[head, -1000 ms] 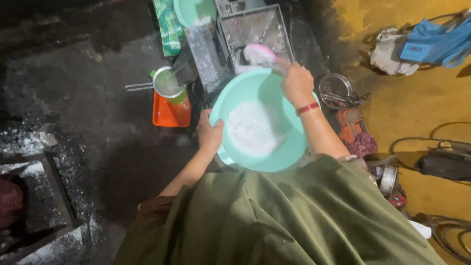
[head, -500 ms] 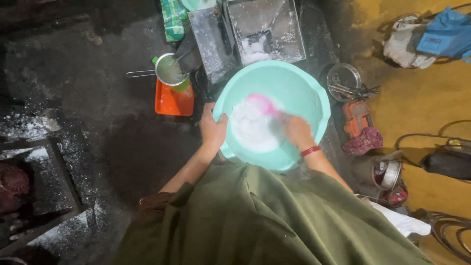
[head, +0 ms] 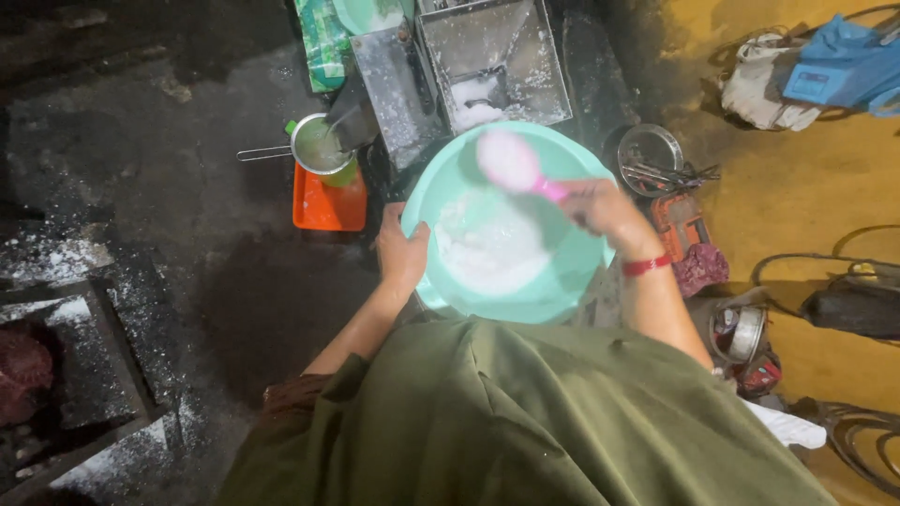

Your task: Mixing a white powder with liquid in a bowl using a scoop and pouring it into a machine hopper.

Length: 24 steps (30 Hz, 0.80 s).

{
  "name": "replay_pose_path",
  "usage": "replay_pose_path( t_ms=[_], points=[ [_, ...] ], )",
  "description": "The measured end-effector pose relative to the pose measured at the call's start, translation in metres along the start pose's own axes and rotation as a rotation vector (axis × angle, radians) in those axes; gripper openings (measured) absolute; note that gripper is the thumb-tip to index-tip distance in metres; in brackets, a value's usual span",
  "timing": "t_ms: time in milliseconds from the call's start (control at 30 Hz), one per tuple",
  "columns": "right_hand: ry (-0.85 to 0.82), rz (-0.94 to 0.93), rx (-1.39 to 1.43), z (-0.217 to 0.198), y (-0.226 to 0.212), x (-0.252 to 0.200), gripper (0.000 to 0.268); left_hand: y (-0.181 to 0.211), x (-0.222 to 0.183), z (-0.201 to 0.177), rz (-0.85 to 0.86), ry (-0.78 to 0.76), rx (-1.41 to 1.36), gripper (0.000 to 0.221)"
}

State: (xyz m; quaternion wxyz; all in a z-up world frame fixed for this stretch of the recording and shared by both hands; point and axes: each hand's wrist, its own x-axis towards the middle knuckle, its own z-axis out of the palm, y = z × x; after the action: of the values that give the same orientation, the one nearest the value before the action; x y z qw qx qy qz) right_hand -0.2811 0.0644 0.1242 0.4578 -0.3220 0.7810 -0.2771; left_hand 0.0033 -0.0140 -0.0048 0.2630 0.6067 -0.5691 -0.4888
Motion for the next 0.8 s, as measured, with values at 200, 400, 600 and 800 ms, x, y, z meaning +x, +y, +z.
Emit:
replay_pose_path(
  t_ms=[200, 400, 600, 800],
  points=[
    [0.242, -0.198, -0.378, 0.003, -0.006, 0.091, 0.051, 0.001, -0.004, -0.002, -0.027, -0.001, 0.004, 0.043],
    [0.376, -0.323, -0.812, 0.014, -0.019, 0.035, 0.052, -0.011, -0.006, 0.000, -0.019, 0.059, -0.003, 0.039],
    [0.340, -0.124, -1.200, -0.009, 0.052, 0.008, 0.026, -0.019, -0.001, 0.001, 0.008, 0.075, -0.012, 0.034],
    [-0.217, 0.161, -1.021, 0.031, 0.073, -0.036, 0.032, -0.019, 0.002, 0.001, 0.019, 0.059, -0.010, 0.034]
  ],
)
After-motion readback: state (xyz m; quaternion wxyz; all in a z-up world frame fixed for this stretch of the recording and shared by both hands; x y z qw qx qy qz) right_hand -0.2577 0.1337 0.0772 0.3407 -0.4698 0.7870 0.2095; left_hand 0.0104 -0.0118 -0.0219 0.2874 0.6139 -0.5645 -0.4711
